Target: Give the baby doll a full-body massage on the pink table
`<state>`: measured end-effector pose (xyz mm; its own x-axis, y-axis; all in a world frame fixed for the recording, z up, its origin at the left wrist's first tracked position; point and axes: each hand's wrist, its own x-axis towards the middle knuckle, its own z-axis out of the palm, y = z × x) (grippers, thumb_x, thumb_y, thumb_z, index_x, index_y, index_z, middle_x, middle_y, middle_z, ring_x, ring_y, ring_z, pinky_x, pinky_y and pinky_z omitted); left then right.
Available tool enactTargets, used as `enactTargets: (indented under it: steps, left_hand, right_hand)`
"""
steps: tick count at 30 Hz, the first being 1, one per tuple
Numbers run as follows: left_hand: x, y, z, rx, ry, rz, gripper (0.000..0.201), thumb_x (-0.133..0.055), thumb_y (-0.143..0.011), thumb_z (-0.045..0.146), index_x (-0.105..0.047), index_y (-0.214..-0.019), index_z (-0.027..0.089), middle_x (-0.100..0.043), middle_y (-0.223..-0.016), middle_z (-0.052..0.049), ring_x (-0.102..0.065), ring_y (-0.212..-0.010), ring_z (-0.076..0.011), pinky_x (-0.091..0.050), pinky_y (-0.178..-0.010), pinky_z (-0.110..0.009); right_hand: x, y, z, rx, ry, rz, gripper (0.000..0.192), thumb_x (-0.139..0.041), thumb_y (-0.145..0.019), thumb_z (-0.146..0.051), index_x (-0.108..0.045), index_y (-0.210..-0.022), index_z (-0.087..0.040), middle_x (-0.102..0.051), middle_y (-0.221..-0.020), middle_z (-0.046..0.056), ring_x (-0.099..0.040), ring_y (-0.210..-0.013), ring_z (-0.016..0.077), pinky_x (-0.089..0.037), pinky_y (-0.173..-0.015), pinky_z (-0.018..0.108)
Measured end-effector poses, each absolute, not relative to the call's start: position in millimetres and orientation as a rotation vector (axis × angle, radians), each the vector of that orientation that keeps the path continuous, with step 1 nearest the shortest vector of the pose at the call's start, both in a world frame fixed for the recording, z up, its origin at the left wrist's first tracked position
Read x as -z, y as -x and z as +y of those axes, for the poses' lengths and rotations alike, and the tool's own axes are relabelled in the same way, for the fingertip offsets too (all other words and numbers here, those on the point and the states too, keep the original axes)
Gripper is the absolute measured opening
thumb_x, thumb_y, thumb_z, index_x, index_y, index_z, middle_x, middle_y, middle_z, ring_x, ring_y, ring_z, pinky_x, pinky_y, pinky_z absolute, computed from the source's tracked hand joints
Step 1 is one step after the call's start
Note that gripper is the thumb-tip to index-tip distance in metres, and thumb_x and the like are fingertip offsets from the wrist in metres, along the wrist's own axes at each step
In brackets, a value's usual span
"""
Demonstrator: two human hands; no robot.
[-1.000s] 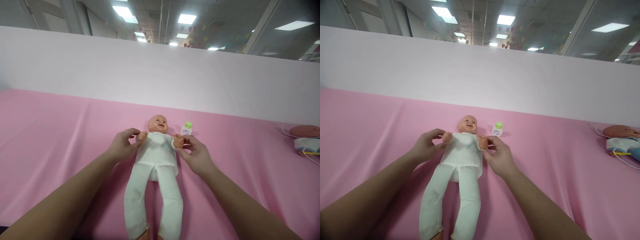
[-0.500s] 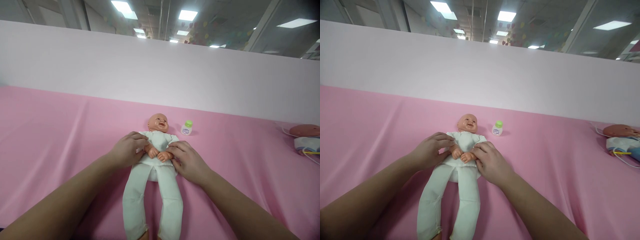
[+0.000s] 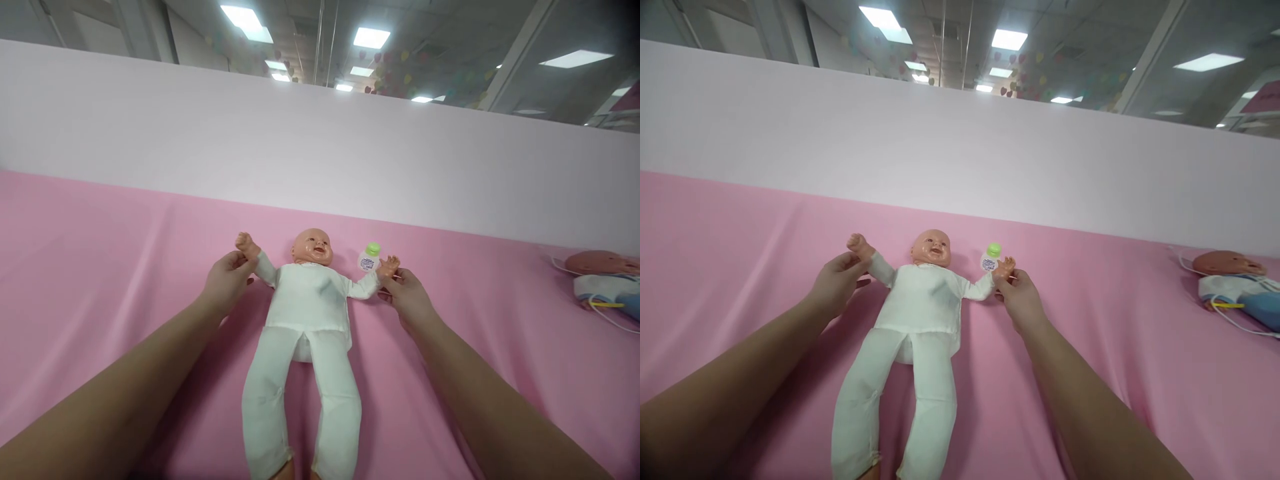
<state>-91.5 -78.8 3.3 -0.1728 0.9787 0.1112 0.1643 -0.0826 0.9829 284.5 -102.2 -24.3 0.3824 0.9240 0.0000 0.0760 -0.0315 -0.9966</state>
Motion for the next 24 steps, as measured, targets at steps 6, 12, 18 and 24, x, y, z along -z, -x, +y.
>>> enactTargets:
  steps: [6,12,18,24]
  left_hand:
    - [-2,94,-69,-1.409,-0.84,1.335,0.034,-0.083,-0.08,0.041,-0.07,-0.099,0.015,-0.075,-0.111,-0.015,-0.076,-0.091,-0.0258,-0.064,-0.082,-0.042]
    - [-5,88,-82,-1.384,-1.305,1.456,0.033,-0.079,-0.081,0.049,-0.074,-0.097,0.021,-0.078,-0.109,-0.008,-0.073,-0.104,-0.0282,-0.059,-0.091,-0.041]
    - [-5,61,-109,-1.231,-1.893,1.555,0.03,-0.079,-0.081,0.042,-0.076,-0.108,0.028,-0.078,-0.116,-0.003,-0.072,-0.108,-0.0295,-0.059,-0.091,-0.04]
    - [1,57,-109,-1.153,-2.749,1.273,0.021,-0.067,-0.091,0.024,-0.078,-0.109,0.024,-0.078,-0.118,-0.008,-0.066,-0.122,-0.0304,-0.054,-0.107,-0.047]
  right_hand:
    - [35,-297,-90,-1.054,1.471,-0.771,0.025,-0.08,-0.084,-0.033,-0.068,-0.1,-0.019,-0.077,-0.103,0.013,-0.075,-0.084,0.0237,-0.068,-0.07,0.034]
    - [21,-274,-111,-0.695,1.412,-1.119,0.048,-0.082,-0.083,-0.038,-0.062,-0.125,-0.024,-0.075,-0.12,0.009,-0.074,-0.106,0.0284,-0.065,-0.089,0.044]
    - [8,-240,-139,-0.499,1.212,-1.668,0.035,-0.076,-0.086,-0.032,-0.069,-0.121,-0.029,-0.075,-0.123,0.005,-0.072,-0.105,0.0253,-0.061,-0.089,0.043]
    - [10,-227,-143,-0.152,1.099,-2.099,0.033,-0.068,-0.088,-0.016,-0.072,-0.118,-0.03,-0.076,-0.117,0.003,-0.067,-0.109,0.0271,-0.057,-0.094,0.046]
